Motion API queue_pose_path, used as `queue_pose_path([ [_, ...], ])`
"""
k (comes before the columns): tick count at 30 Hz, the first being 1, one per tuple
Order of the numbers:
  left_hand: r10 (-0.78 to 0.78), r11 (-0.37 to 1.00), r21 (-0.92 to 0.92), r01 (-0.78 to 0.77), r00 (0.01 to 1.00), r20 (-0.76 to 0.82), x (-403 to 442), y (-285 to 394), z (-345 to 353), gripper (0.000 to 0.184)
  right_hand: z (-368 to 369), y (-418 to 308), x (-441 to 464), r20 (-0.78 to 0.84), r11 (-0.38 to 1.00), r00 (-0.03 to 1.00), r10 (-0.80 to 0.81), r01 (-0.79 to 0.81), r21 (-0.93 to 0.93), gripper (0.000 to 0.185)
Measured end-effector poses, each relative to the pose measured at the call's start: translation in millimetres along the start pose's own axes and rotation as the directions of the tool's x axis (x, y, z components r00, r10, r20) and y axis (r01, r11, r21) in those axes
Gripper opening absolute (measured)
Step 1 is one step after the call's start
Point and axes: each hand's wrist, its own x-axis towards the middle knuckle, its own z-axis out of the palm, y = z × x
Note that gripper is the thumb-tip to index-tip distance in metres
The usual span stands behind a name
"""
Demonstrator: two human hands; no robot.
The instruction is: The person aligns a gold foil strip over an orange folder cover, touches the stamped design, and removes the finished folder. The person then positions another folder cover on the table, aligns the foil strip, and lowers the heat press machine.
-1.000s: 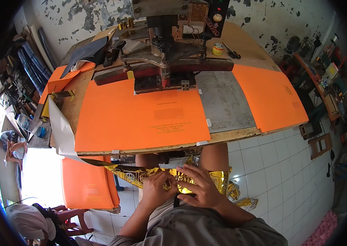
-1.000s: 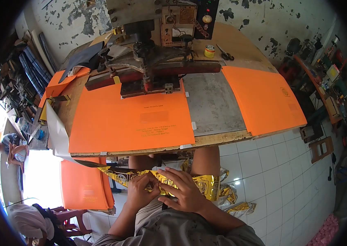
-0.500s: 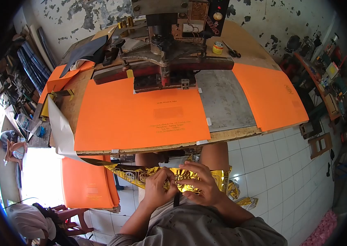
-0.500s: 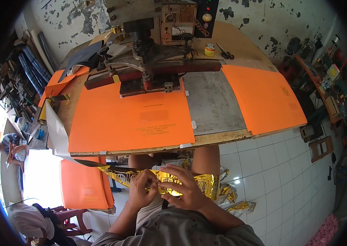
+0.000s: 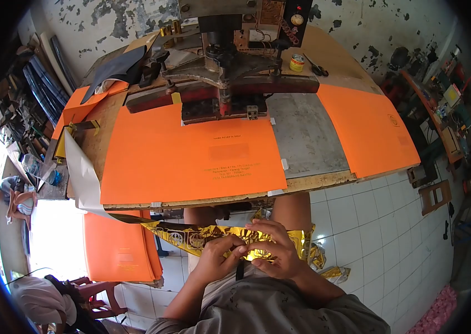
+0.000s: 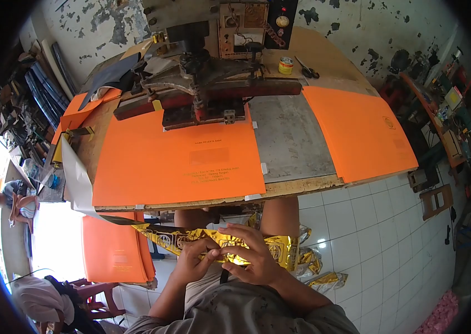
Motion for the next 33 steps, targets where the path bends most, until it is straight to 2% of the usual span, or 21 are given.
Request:
queue_pose_path([
  [2, -0.108, 0.984, -0.135, 0.112, 0.993, 0.039, -3.2, -1.6, 0.5, 0.017, 0.3, -0.1, -0.3, -0.011, 1.000, 1.000, 0.001, -0.001, 0.016, 0.032],
  [4, -0.108, 0.972, -0.206, 0.117, 0.993, 0.056, -4.0, -4.9, 0.1, 0.018, 2.6, 1.1, -0.7, -0.034, 1.000, 0.999, 0.008, -0.007, 0.029, 0.040],
  [11, -0.116, 0.940, -0.312, 0.136, 0.990, 0.084, -5.0, -6.0, -0.9, 0.019, 2.0, 0.7, 1.0, -0.029, 0.999, 1.000, -0.003, 0.004, 0.048, 0.042],
  [14, -0.089, 0.970, -0.220, 0.106, 0.992, 0.088, -3.1, -2.9, -4.3, 0.015, 1.5, 0.6, 1.4, -0.026, 1.000, 1.000, -0.008, 0.009, 0.028, 0.043],
  [17, -0.009, 0.998, -0.068, 0.009, 1.000, -0.007, 0.0, 1.1, -3.6, 0.010, 2.1, 0.6, 0.1, -0.028, 0.999, 0.999, -0.019, 0.018, -0.028, 0.043],
  [20, -0.012, 1.000, 0.019, 0.014, 0.995, -0.104, 1.6, 7.4, -2.0, 0.008, 1.1, -1.4, -0.4, -0.012, 0.994, 1.000, -0.023, 0.022, -0.105, 0.040],
  [23, 0.068, 0.992, 0.116, -0.052, 0.988, -0.140, 2.0, 4.0, -0.7, 0.010, 0.1, -4.1, -0.7, 0.029, 0.985, 0.999, -0.025, 0.029, -0.167, 0.038],
  [29, 0.129, 0.962, 0.261, -0.085, 0.979, -0.157, 1.5, -1.8, -1.6, 0.012, 2.8, -5.1, -0.8, 0.060, 0.968, 0.998, -0.034, 0.048, -0.247, 0.039],
  [33, 0.180, 0.951, 0.279, -0.129, 0.969, -0.168, 2.6, -2.5, 0.4, 0.014, 2.5, -5.0, -0.9, 0.056, 0.972, 0.998, -0.035, 0.048, -0.230, 0.036],
])
